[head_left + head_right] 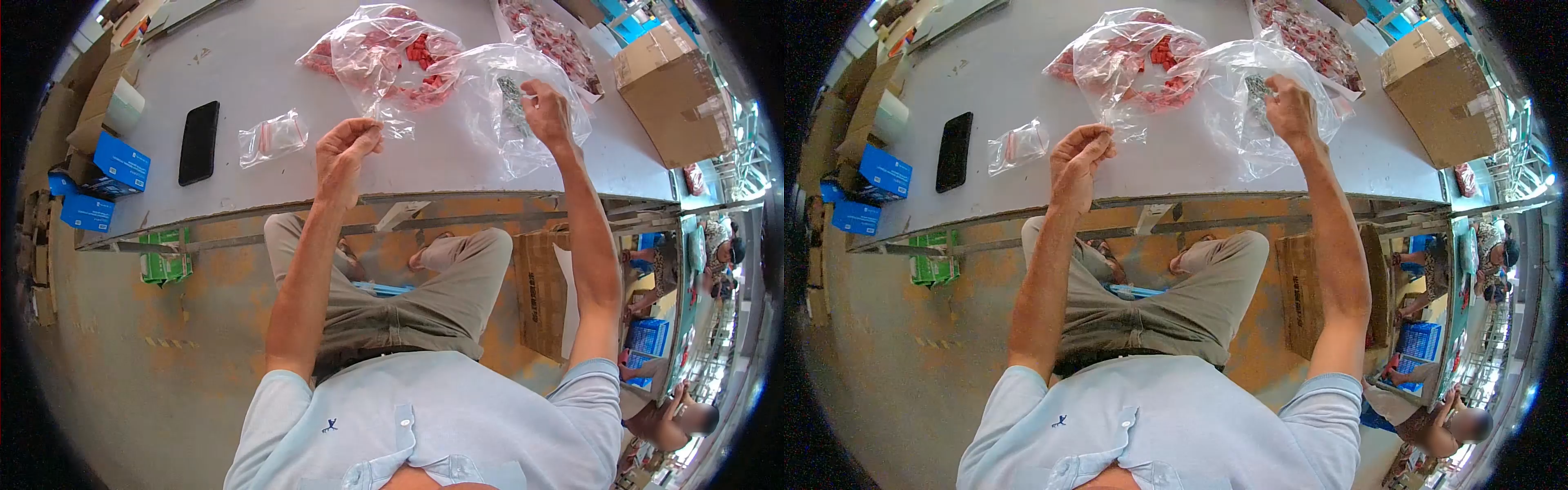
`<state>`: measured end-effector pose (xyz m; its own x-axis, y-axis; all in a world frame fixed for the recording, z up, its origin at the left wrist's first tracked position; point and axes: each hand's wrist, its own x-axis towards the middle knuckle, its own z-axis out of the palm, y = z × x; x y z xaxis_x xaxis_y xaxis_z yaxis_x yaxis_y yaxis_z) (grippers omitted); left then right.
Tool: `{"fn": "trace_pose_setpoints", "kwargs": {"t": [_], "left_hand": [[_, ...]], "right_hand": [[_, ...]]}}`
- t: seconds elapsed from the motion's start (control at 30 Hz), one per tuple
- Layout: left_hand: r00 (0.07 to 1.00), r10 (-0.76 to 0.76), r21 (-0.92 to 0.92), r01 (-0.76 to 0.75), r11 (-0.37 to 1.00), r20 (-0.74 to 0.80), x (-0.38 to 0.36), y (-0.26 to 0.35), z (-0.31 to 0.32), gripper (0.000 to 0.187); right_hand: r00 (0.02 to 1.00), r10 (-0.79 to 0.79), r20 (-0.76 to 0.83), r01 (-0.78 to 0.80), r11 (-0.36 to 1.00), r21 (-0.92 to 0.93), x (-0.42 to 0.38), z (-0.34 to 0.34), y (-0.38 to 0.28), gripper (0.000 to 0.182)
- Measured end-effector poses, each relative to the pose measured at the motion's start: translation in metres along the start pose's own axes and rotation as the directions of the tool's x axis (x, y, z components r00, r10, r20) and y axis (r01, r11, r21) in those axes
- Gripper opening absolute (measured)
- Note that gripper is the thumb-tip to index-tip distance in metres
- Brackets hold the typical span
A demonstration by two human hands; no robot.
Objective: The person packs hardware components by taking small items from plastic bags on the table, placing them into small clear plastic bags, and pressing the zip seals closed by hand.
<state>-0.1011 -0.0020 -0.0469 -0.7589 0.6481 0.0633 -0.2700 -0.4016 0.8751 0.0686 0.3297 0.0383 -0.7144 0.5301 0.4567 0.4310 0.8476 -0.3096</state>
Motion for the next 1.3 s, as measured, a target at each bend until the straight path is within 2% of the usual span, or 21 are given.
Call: {"fn": "trace_pose_setpoints", "kwargs": {"t": [0.07, 0.1, 0.17, 0.2, 0.27, 0.4, 0.43, 0.5, 0.57, 0.6, 0.63, 0.67, 0.7, 0.73, 0.77, 0.8, 0.87, 0.9, 0.97, 1.13, 1.3], "left_hand": [[1.000, 0.009, -0.030, -0.009, 1.000, 0.019, 0.000, 0.000, -0.001, 0.012], [1.000, 0.014, -0.031, -0.013, 0.999, 0.016, 0.001, 0.000, -0.001, 0.012], [0.999, 0.007, -0.047, -0.005, 0.999, 0.038, 0.000, -0.001, -0.002, 0.013], [0.999, 0.005, -0.046, -0.004, 0.999, 0.037, 0.000, -0.002, -0.001, 0.013], [0.998, 0.045, -0.081, -0.041, 0.996, 0.039, -0.001, -0.002, -0.001, 0.013], [0.998, 0.066, -0.113, -0.063, 0.992, 0.021, -0.002, -0.002, 0.000, 0.014], [0.995, 0.089, -0.068, -0.086, 0.994, 0.037, -0.002, -0.004, 0.000, 0.014], [0.992, 0.112, -0.028, -0.111, 0.993, 0.054, -0.002, -0.006, 0.003, 0.014], [0.993, 0.119, 0.219, -0.118, 0.969, 0.010, -0.003, -0.008, 0.009, 0.014], [0.993, 0.118, 0.219, -0.117, 0.969, 0.011, -0.002, -0.008, 0.009, 0.014], [0.993, 0.117, 0.179, -0.117, 0.977, 0.010, -0.001, -0.008, 0.008, 0.013], [0.994, 0.113, 0.140, -0.113, 0.984, 0.006, -0.001, -0.008, 0.006, 0.013], [0.994, 0.108, 0.145, -0.107, 0.984, 0.001, -0.001, -0.007, 0.004, 0.013], [0.996, 0.089, 0.054, -0.088, 0.995, -0.016, 0.000, -0.005, 0.002, 0.013], [0.997, 0.070, -0.039, -0.071, 0.997, -0.030, 0.001, -0.004, 0.000, 0.013], [0.997, 0.069, -0.035, -0.070, 0.997, -0.034, 0.002, -0.003, -0.002, 0.013], [0.999, -0.003, -0.292, -0.013, 0.956, -0.054, 0.004, -0.001, -0.007, 0.013], [0.999, -0.005, -0.286, -0.011, 0.958, -0.054, 0.005, -0.001, -0.009, 0.013], [0.999, -0.027, -0.393, 0.011, 0.919, -0.037, 0.006, -0.001, -0.012, 0.013], [0.999, -0.016, -0.442, -0.002, 0.897, -0.037, 0.006, -0.001, -0.012, 0.013], [0.999, -0.005, -0.447, -0.014, 0.894, -0.042, 0.006, -0.001, -0.011, 0.013]], "right_hand": [[0.991, -0.132, -0.001, 0.130, 0.978, -0.166, -0.003, 0.002, -0.017, 0.015], [0.991, -0.137, -0.002, 0.135, 0.977, -0.165, -0.004, 0.000, -0.036, 0.015], [0.980, -0.199, -0.001, 0.198, 0.972, 0.127, -0.007, -0.003, -0.082, 0.015], [0.980, -0.199, 0.000, 0.197, 0.972, 0.127, -0.004, 0.000, -0.097, 0.015], [0.955, -0.296, 0.011, 0.281, 0.919, 0.276, 0.002, 0.006, -0.121, 0.014], [0.955, -0.286, 0.081, 0.235, 0.894, 0.382, 0.026, 0.035, -0.132, 0.015], [0.953, -0.294, 0.076, 0.246, 0.894, 0.376, 0.034, 0.041, -0.133, 0.015], [0.938, -0.308, 0.161, 0.241, 0.911, 0.334, 0.050, 0.053, -0.132, 0.017], [0.922, -0.352, 0.163, 0.301, 0.914, 0.273, 0.068, 0.074, -0.123, 0.020], [0.905, -0.343, 0.252, 0.299, 0.934, 0.197, 0.076, 0.084, -0.120, 0.021], [0.883, -0.324, 0.341, 0.300, 0.946, 0.122, 0.082, 0.093, -0.120, 0.023], [0.882, -0.321, 0.346, 0.295, 0.947, 0.128, 0.085, 0.104, -0.119, 0.023], [0.870, -0.341, 0.357, 0.343, 0.937, 0.059, 0.087, 0.114, -0.120, 0.022], [0.856, -0.362, 0.368, 0.393, 0.920, -0.010, 0.092, 0.125, -0.120, 0.021], [0.855, -0.363, 0.371, 0.393, 0.920, -0.004, 0.095, 0.137, -0.121, 0.021], [0.864, -0.322, 0.386, 0.355, 0.935, -0.015, 0.099, 0.148, -0.123, 0.022], [0.873, -0.281, 0.400, 0.315, 0.949, -0.021, 0.103, 0.164, -0.120, 0.022], [0.883, -0.281, 0.376, 0.307, 0.952, -0.009, 0.104, 0.168, -0.120, 0.021], [0.894, -0.278, 0.351, 0.295, 0.956, 0.007, 0.108, 0.173, -0.119, 0.021], [0.878, -0.292, 0.380, 0.344, 0.936, -0.077, 0.108, 0.172, -0.120, 0.021], [0.887, -0.309, 0.343, 0.321, 0.947, 0.022, 0.098, 0.163, -0.117, 0.021]]}}
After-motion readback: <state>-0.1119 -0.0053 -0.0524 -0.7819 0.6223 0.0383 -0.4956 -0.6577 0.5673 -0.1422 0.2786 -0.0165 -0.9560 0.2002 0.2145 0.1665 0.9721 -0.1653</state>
